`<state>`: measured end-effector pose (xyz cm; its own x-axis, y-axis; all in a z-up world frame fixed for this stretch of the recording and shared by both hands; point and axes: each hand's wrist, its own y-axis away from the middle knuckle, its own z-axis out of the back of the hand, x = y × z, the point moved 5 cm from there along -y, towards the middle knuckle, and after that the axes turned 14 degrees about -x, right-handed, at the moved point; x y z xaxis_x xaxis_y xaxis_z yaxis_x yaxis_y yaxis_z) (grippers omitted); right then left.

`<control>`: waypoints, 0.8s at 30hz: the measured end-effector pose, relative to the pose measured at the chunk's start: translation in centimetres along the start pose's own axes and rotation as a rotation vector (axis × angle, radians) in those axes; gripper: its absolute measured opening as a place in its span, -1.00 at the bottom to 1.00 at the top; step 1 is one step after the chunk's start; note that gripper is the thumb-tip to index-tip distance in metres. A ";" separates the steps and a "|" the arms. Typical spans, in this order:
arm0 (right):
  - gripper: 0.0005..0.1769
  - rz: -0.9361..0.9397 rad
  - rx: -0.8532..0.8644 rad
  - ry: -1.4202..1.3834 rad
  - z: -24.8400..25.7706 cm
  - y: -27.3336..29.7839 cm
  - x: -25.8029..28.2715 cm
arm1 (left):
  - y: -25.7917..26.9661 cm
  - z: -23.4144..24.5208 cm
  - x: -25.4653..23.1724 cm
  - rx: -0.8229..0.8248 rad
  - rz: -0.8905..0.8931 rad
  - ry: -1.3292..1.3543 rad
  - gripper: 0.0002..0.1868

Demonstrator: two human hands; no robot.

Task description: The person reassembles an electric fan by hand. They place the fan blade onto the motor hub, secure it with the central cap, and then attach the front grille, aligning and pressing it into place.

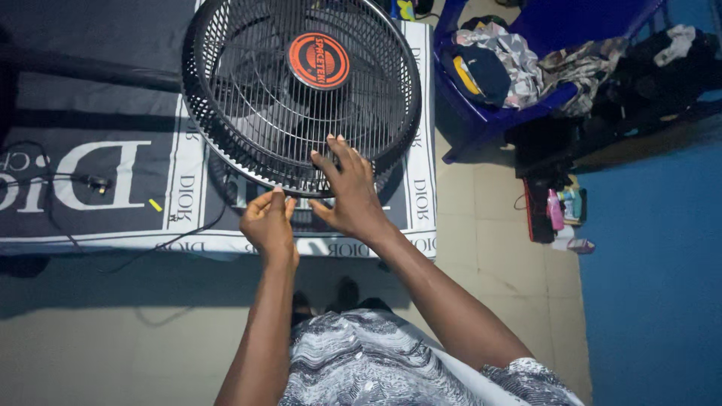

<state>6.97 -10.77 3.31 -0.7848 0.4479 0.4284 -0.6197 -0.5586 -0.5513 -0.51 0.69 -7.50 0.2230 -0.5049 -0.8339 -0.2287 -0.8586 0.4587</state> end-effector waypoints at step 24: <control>-0.43 0.043 -0.118 0.103 -1.0 0.4 2.3 | -2.9 0.5 3.0 0.184 0.061 0.045 -0.80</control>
<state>4.95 -9.28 3.34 -0.8020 0.4978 0.3303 -0.5756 -0.4960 -0.6501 0.36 1.69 -11.44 0.2444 -0.5629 -0.7896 -0.4116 -0.7975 0.4411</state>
